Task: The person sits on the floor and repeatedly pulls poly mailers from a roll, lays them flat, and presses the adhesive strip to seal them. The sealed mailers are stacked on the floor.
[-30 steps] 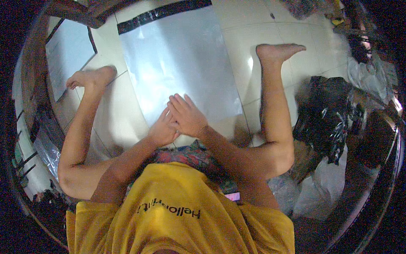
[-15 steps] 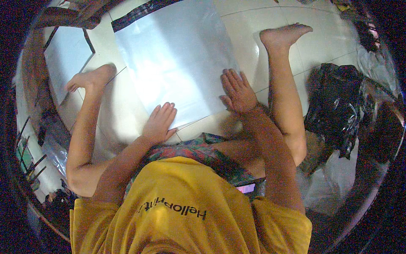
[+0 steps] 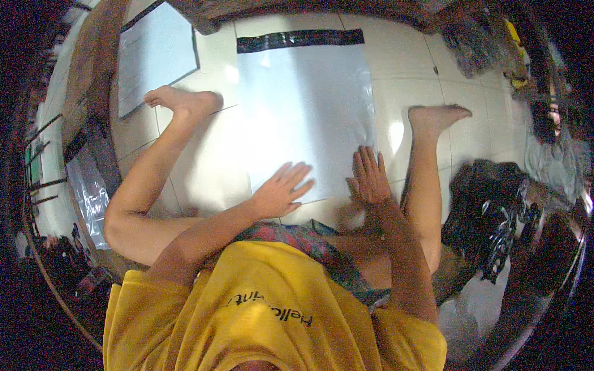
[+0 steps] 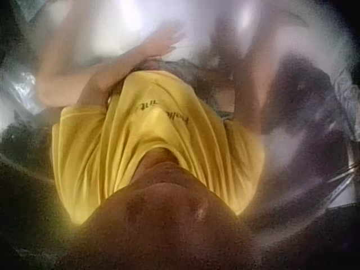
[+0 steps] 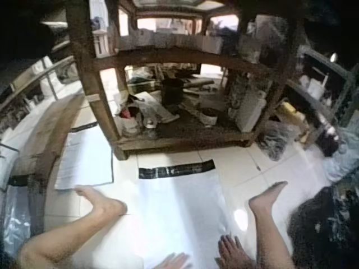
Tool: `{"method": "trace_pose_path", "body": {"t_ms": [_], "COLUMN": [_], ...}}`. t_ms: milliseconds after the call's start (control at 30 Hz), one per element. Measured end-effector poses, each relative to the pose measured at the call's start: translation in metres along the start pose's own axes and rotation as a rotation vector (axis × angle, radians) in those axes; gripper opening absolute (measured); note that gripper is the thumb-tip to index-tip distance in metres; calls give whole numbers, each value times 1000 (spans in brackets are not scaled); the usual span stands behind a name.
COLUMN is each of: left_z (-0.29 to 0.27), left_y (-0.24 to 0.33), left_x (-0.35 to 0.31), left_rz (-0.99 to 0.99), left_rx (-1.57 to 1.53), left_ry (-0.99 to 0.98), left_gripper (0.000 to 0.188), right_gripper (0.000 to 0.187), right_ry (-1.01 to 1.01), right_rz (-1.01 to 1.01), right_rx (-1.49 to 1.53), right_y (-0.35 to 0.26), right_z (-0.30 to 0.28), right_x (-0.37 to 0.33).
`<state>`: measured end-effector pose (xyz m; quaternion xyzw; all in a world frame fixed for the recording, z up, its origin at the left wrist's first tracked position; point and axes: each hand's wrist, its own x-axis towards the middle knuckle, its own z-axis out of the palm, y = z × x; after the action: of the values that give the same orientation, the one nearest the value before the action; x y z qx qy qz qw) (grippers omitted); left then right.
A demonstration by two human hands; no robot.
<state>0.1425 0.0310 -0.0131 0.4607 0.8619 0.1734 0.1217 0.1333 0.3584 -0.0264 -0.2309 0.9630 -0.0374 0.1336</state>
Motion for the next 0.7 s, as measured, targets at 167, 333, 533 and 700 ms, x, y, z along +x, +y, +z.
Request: {"method": "trace_pose_path", "body": {"t_ms": [167, 333, 533, 700], "left_z": [16, 11, 35, 35], "left_y": [-14, -17, -18, -19], "left_x": [1, 4, -6, 1], "left_rz": [94, 113, 2, 68], "left_rx": [-28, 0, -354, -232], "left_ry": [5, -2, -305, -27], "left_gripper": [67, 61, 56, 63], "right_gripper": [71, 73, 68, 75], "right_ry": [-92, 77, -109, -122], "right_rz": [12, -255, -974, -1025], "right_rx": [4, 209, 477, 563], "right_y": [-7, -55, -137, -121], "right_z": [-29, -42, -27, -29], "right_x": [6, 65, 156, 197]}}
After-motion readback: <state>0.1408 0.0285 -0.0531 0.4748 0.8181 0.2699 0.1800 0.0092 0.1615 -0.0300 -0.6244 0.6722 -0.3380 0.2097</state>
